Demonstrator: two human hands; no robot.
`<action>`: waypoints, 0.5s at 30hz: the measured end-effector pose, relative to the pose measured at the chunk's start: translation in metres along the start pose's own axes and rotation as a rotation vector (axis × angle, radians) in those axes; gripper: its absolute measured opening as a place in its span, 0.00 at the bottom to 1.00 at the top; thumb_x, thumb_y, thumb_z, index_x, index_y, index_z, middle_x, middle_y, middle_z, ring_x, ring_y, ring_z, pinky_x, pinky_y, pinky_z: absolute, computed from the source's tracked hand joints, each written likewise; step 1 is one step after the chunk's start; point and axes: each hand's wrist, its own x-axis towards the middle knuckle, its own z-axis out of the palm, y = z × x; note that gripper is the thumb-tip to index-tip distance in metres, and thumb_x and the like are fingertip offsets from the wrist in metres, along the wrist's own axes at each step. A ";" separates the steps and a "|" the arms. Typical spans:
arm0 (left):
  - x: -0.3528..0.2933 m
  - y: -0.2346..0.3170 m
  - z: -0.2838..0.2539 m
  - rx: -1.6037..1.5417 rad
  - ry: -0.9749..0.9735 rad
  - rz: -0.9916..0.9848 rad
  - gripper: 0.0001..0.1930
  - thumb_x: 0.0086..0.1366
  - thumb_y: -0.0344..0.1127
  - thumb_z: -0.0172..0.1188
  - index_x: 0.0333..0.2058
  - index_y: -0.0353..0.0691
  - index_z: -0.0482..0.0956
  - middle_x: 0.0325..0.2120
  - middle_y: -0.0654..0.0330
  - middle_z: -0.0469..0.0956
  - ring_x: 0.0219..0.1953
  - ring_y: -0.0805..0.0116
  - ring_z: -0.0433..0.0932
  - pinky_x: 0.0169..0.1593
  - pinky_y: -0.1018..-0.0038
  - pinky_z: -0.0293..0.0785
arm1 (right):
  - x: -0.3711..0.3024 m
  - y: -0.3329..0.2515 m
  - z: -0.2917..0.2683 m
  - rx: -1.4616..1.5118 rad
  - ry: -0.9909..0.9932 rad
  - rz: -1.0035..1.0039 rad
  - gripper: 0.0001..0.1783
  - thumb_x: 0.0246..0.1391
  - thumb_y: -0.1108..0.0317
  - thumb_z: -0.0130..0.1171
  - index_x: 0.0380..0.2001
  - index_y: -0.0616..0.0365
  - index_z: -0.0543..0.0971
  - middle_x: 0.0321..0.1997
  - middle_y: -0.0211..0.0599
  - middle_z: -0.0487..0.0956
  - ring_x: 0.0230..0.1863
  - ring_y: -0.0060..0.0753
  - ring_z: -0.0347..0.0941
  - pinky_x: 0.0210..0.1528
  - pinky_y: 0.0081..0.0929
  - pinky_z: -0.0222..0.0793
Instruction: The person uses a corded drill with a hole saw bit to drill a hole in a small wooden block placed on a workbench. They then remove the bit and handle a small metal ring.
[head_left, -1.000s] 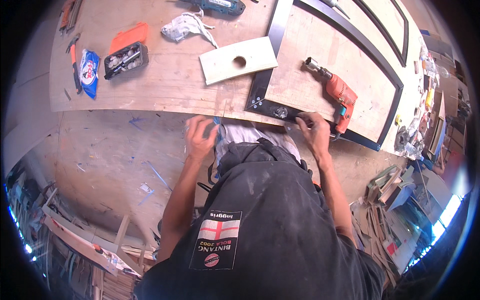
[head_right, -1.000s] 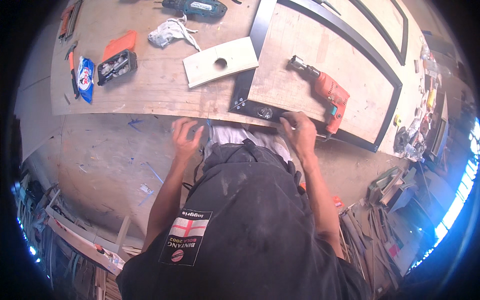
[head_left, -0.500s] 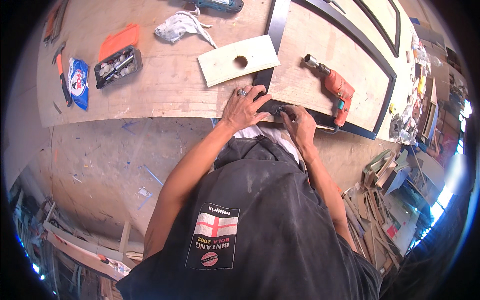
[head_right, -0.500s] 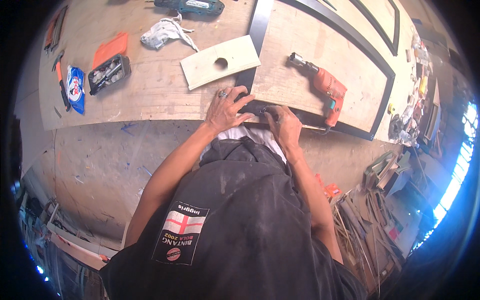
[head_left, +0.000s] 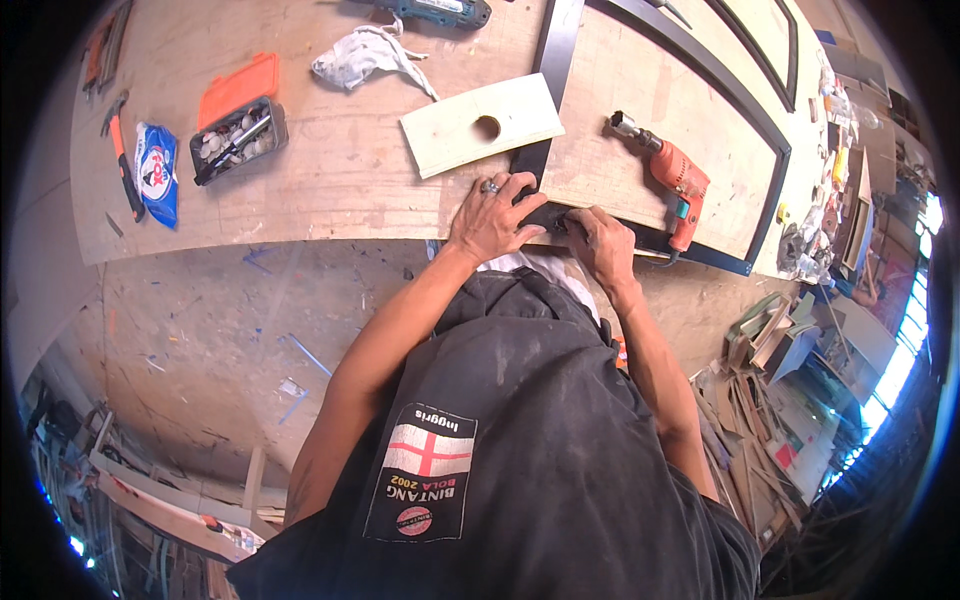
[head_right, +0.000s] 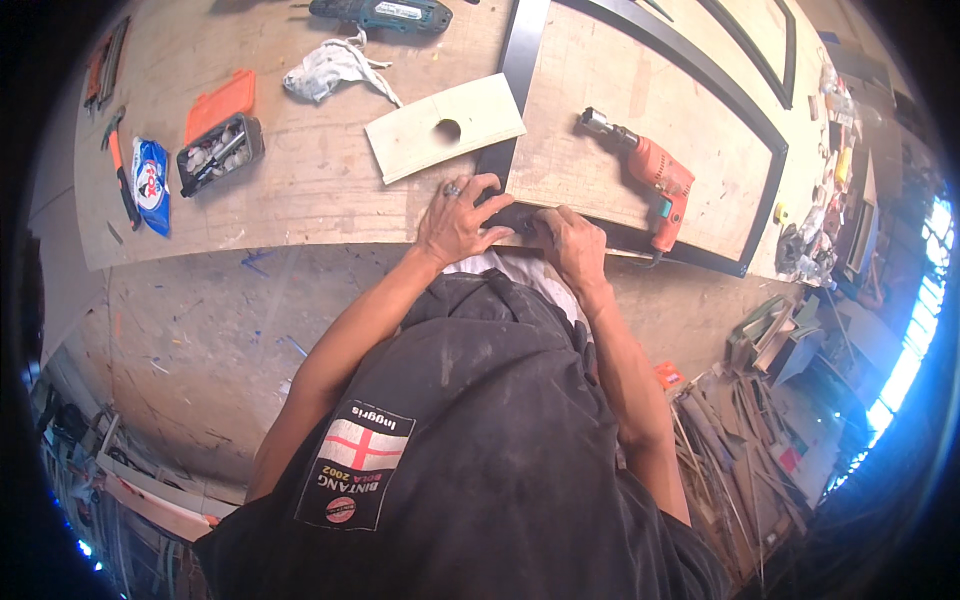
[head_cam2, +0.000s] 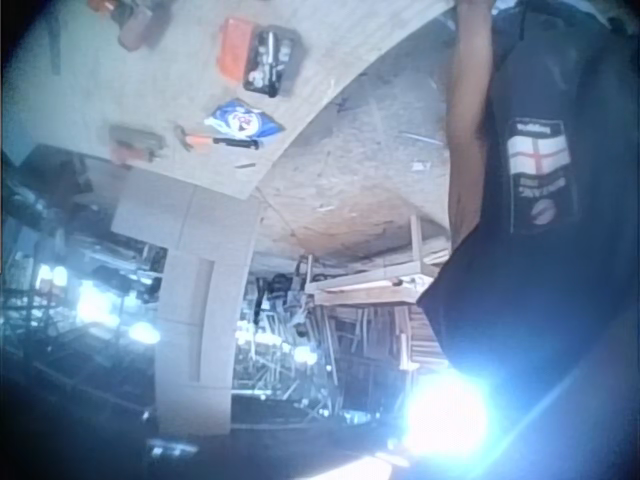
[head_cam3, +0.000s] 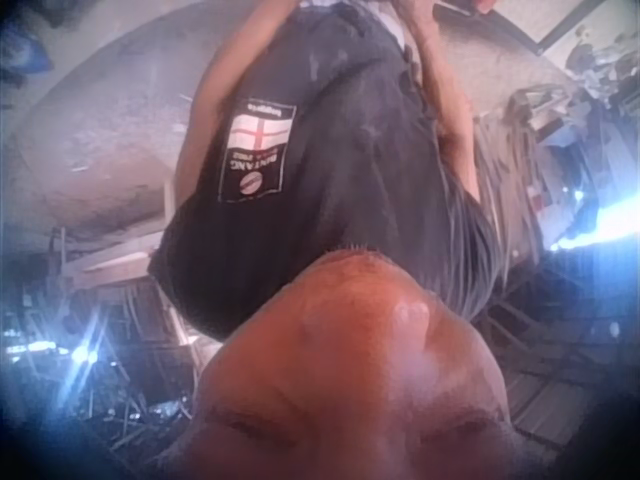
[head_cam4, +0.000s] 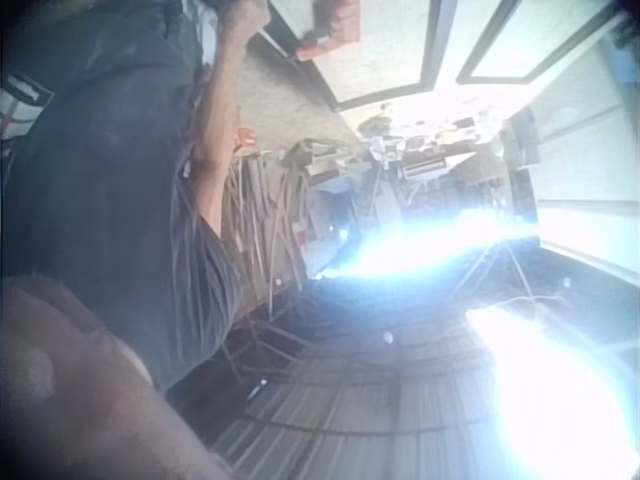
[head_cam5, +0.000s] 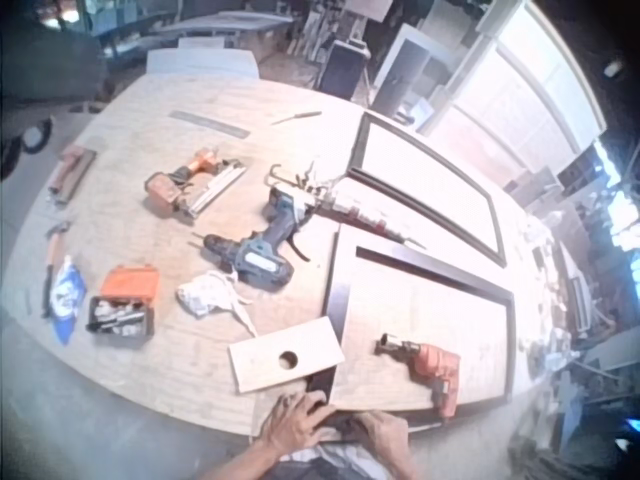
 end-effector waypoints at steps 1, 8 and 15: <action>0.000 0.000 0.000 0.002 0.005 0.002 0.28 0.54 0.51 0.77 0.53 0.56 0.83 0.54 0.67 0.70 0.55 0.63 0.71 0.57 0.57 0.70 | 0.001 0.002 0.000 -0.009 -0.009 -0.013 0.06 0.60 0.64 0.67 0.39 0.48 0.86 0.34 0.36 0.84 0.33 0.46 0.84 0.33 0.42 0.77; 0.000 0.000 0.001 0.007 0.004 -0.001 0.27 0.54 0.51 0.77 0.53 0.56 0.83 0.55 0.67 0.69 0.55 0.63 0.71 0.57 0.56 0.71 | 0.000 0.004 0.001 0.096 -0.008 0.012 0.07 0.58 0.67 0.68 0.40 0.49 0.85 0.37 0.36 0.85 0.33 0.45 0.84 0.35 0.40 0.78; -0.001 -0.001 0.002 0.002 0.011 -0.001 0.27 0.55 0.52 0.76 0.53 0.56 0.82 0.55 0.68 0.69 0.55 0.63 0.71 0.59 0.54 0.71 | -0.005 0.004 0.004 0.309 0.008 0.186 0.09 0.56 0.66 0.70 0.40 0.53 0.83 0.39 0.40 0.86 0.37 0.48 0.84 0.40 0.40 0.79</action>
